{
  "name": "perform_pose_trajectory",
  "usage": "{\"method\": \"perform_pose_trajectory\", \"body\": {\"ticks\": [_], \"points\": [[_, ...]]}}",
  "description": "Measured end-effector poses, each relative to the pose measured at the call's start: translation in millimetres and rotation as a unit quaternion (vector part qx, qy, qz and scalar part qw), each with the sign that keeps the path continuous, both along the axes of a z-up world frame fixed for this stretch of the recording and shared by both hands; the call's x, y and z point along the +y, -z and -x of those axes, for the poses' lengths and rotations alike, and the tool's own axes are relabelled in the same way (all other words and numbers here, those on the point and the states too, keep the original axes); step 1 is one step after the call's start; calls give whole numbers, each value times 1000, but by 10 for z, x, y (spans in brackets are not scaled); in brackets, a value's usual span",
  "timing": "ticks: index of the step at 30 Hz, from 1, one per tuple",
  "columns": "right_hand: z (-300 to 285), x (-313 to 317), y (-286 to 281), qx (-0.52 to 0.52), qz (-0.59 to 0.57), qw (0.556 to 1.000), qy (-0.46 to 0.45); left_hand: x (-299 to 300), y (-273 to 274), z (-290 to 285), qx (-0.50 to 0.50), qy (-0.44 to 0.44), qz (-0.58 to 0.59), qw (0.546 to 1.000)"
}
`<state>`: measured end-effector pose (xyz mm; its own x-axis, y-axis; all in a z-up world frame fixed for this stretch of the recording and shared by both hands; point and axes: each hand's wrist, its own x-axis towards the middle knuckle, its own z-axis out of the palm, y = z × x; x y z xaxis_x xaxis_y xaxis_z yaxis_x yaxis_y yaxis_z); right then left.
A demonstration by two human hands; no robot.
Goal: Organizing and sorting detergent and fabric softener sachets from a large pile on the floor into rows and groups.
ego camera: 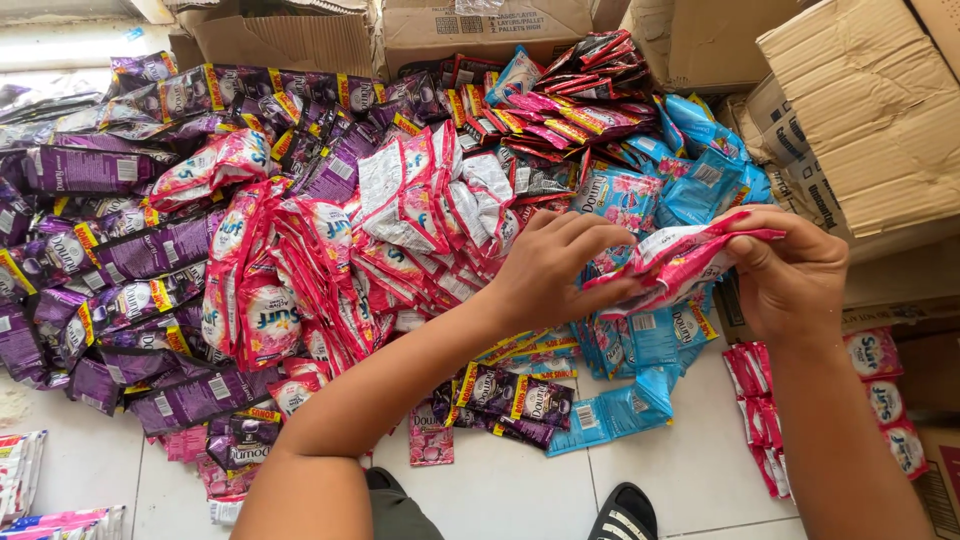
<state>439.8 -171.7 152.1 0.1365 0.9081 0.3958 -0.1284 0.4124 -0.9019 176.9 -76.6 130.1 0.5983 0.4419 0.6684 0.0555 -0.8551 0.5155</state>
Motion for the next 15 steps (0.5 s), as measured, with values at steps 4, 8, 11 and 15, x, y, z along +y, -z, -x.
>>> {"method": "perform_pose_trajectory", "body": {"ticks": [4, 8, 11, 15], "points": [[-102, 1, 102, -7, -1, 1000, 26, 9, 18, -114, -65, -66, -63, 994], [-162, -1, 120, 7, 11, 999, 40, 66, -47, -206, -88, -45, -77, 992], [-114, 13, 143, 0, -1, 999, 36, 73, 82, -383, -142, -1, 48, 989], [22, 61, 234, 77, 14, 995, 66, 21, 207, -530, -268, 284, 447, 805]]}}
